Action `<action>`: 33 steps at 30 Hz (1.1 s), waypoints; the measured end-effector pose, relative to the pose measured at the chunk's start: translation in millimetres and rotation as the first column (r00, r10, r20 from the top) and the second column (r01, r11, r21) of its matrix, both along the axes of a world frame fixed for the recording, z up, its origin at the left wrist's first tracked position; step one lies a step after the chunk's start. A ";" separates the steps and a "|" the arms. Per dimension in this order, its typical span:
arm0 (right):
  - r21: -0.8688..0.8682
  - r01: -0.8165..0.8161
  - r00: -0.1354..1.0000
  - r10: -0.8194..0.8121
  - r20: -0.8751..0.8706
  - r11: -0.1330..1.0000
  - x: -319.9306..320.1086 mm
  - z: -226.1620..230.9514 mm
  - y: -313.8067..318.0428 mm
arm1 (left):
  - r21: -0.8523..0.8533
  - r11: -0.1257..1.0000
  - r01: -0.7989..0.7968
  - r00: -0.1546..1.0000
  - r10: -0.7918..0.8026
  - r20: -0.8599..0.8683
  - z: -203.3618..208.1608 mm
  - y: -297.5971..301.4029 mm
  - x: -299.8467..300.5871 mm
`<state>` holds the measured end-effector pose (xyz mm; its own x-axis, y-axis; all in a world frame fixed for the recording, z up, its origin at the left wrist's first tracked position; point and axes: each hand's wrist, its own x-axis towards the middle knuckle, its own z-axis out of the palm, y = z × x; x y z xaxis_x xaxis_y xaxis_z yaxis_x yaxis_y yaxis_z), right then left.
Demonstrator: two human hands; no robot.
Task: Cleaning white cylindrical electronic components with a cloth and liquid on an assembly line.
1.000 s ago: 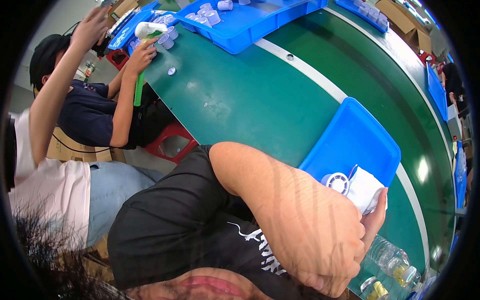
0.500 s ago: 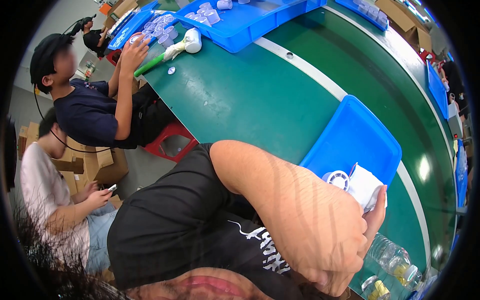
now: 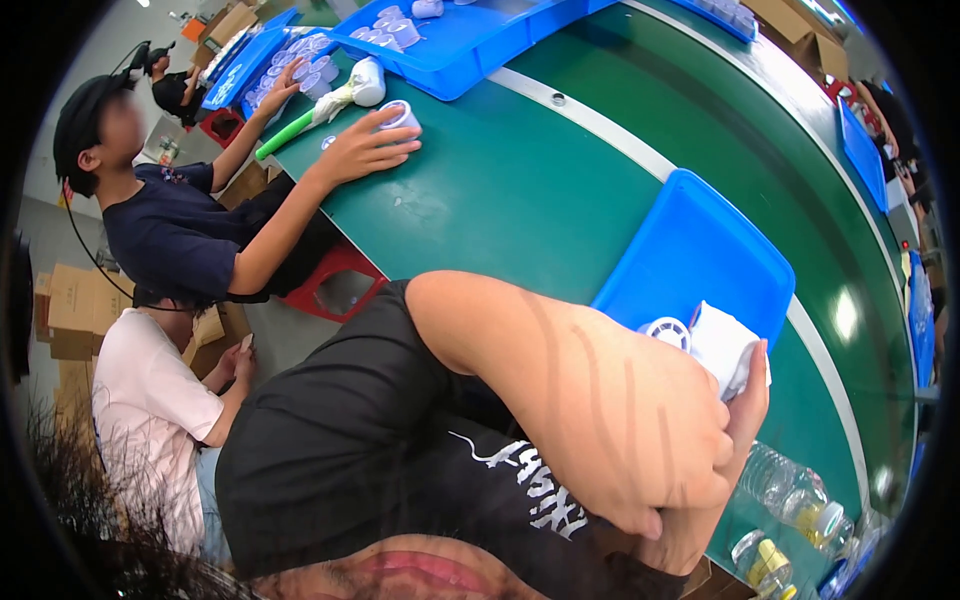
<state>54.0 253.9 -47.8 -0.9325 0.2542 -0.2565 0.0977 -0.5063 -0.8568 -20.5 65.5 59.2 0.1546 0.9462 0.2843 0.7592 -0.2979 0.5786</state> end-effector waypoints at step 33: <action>0.136 0.205 0.973 -0.186 -0.138 0.969 62.5 -2.1 5.1 | -0.355 0.655 -0.667 0.305 0.675 0.672 -89.7 -129.9 -56.3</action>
<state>116.4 259.0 -49.9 -0.8830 0.4609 -0.0883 -0.1017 -0.3716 -0.9228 -76.7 -64.4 -30.5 -0.7770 0.6276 -0.0477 0.0370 0.1211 0.9920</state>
